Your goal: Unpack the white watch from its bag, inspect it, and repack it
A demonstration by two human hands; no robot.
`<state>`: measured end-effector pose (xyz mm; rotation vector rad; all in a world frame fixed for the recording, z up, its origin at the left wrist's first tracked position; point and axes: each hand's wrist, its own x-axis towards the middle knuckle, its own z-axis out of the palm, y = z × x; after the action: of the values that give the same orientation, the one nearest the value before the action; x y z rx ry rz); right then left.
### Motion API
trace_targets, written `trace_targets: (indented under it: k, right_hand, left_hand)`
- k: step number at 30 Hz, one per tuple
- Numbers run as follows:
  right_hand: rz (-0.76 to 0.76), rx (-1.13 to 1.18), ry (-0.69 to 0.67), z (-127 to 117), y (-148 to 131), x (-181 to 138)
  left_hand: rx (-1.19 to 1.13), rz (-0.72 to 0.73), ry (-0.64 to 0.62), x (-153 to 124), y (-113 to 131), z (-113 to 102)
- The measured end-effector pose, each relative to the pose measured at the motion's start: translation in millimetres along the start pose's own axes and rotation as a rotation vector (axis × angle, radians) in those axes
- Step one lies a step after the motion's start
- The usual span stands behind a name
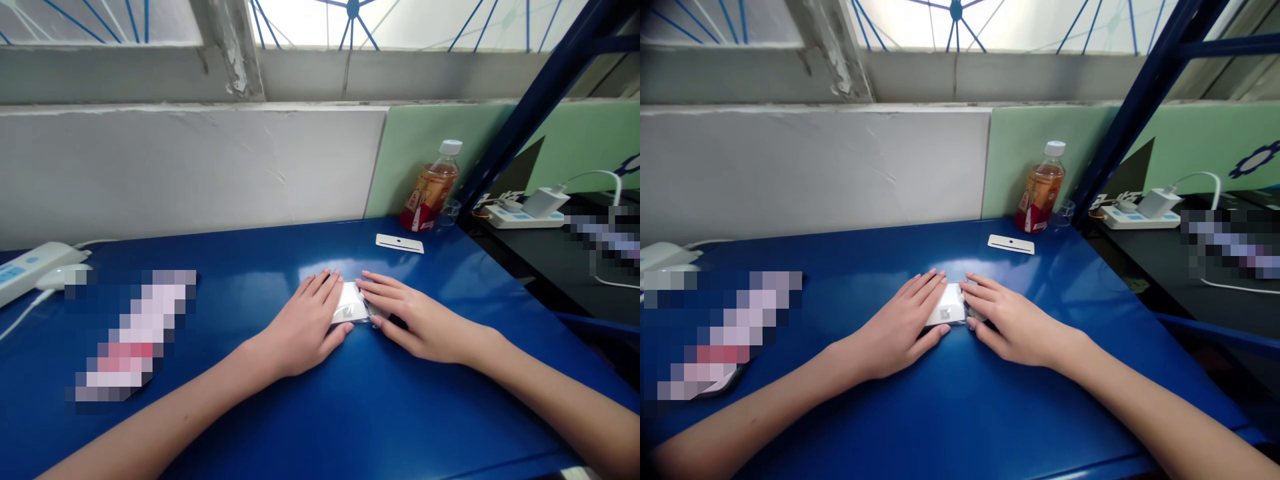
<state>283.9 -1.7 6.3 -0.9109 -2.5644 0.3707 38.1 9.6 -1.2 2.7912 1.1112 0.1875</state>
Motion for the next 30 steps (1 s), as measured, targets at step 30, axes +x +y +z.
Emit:
trace_targets:
  k: [30]
  right_hand:
    - [-0.028, -0.149, 0.042, 17.2, -10.8, 3.1]
  left_hand:
    - [0.058, 0.009, -0.011, 0.5, 1.8, 3.6]
